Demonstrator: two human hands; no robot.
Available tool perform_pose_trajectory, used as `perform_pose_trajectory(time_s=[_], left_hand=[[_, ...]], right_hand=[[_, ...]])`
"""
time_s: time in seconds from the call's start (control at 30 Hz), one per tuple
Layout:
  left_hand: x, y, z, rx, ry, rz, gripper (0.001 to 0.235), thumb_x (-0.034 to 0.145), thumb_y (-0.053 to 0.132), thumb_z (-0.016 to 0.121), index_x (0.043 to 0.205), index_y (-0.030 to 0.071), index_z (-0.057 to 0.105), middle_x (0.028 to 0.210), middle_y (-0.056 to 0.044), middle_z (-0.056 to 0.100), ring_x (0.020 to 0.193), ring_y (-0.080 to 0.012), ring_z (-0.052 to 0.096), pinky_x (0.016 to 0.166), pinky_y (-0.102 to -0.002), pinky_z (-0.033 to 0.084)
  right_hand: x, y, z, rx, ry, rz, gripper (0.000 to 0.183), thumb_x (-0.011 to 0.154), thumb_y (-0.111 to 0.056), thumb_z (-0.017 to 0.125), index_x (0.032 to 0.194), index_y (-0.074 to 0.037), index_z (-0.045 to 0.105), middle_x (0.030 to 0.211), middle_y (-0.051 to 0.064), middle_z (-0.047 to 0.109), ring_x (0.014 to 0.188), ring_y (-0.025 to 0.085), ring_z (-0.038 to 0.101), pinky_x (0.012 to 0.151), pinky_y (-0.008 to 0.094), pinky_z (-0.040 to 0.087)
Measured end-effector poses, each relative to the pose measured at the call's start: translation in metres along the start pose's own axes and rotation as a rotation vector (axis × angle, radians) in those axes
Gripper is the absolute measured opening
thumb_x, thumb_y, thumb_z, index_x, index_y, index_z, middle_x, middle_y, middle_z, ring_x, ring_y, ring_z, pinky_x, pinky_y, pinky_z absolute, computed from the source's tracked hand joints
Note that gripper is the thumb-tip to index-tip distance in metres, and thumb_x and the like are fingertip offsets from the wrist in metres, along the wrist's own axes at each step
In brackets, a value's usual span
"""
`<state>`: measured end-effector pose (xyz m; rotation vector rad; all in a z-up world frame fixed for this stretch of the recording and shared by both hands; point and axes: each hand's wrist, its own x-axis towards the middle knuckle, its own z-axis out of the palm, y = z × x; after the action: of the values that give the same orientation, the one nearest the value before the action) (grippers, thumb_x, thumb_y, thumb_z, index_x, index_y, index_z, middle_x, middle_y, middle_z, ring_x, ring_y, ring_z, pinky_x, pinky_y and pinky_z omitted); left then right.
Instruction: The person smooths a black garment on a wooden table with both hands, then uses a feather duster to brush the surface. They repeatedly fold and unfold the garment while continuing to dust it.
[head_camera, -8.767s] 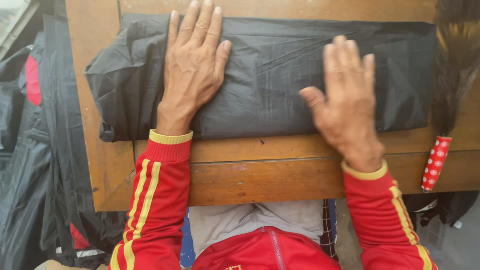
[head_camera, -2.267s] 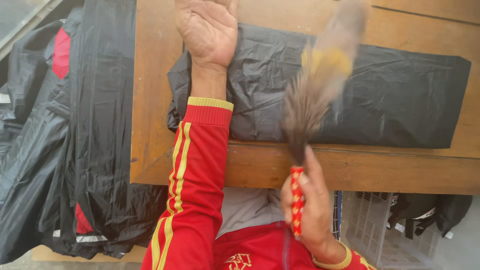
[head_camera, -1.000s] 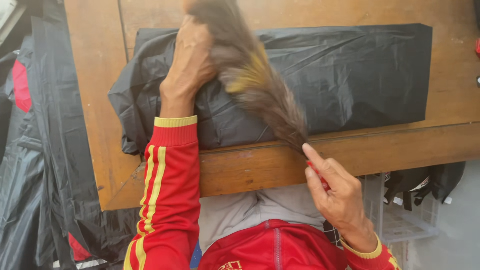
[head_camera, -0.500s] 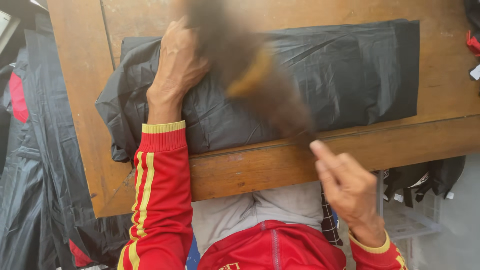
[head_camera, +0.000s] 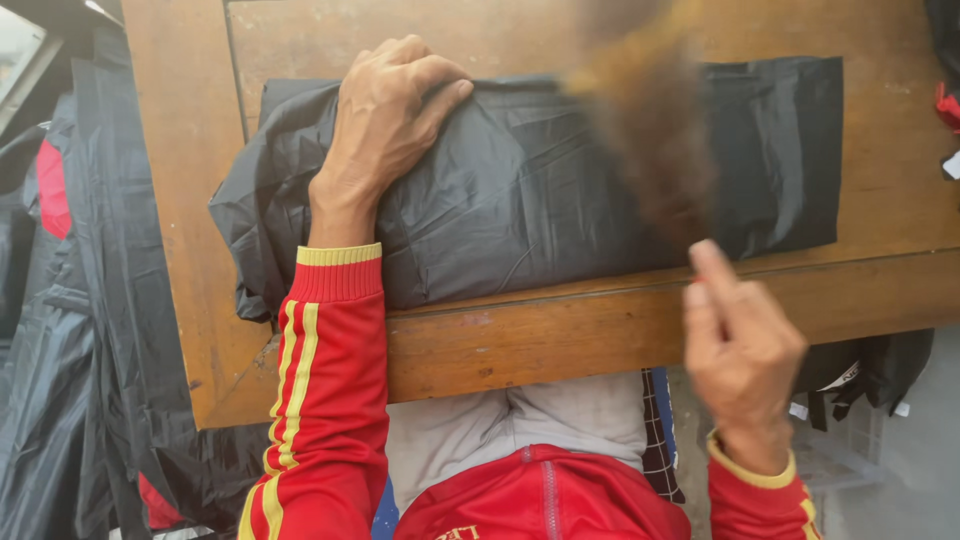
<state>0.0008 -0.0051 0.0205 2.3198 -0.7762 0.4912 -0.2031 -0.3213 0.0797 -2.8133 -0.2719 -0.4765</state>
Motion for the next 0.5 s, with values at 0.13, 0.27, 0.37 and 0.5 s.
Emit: perform_pose_trajectory(time_s=[0.13,0.27,0.37,0.5], left_hand=[[-0.041,-0.055,0.044,0.055,-0.224,-0.345,0.040,0.092,0.021,0.049,0.122,-0.007,0.052,0.119,-0.031,0.053,0.105,-0.0444,0.050,0.093,-0.050,0.039],[-0.002,-0.003,0.001,0.012,-0.009,0.018,0.018,0.100,0.021,0.066,0.089,0.007,0.065,0.078,-0.008,0.052,0.072,-0.0295,0.051,0.067,-0.041,0.039],[0.001,-0.004,-0.001,-0.013,-0.027,0.013,0.019,0.101,0.021,0.063,0.089,0.007,0.065,0.081,-0.008,0.056,0.077,-0.0299,0.054,0.070,-0.041,0.040],[-0.001,-0.004,-0.006,-0.025,-0.068,-0.010,0.019,0.100,0.022,0.063,0.089,0.006,0.066,0.083,-0.009,0.058,0.077,-0.0307,0.056,0.070,-0.042,0.041]], right_hand=[[-0.001,-0.013,0.011,0.056,-0.177,-0.058,0.035,0.094,-0.009,0.066,0.128,-0.019,0.065,0.074,0.001,0.054,0.058,0.017,0.048,0.055,0.034,0.042],[0.005,0.050,0.007,-0.198,-0.066,0.063,0.033,0.101,-0.007,0.069,0.133,-0.016,0.073,0.073,0.006,0.058,0.060,0.023,0.047,0.062,0.037,0.043],[0.017,0.075,-0.004,-0.367,-0.028,0.231,0.032,0.106,-0.016,0.066,0.136,-0.018,0.076,0.087,0.008,0.069,0.071,0.030,0.063,0.063,0.040,0.047],[0.022,0.078,-0.009,-0.310,0.113,0.106,0.030,0.104,-0.002,0.063,0.131,0.003,0.075,0.115,0.020,0.074,0.092,0.034,0.068,0.080,0.041,0.051]])
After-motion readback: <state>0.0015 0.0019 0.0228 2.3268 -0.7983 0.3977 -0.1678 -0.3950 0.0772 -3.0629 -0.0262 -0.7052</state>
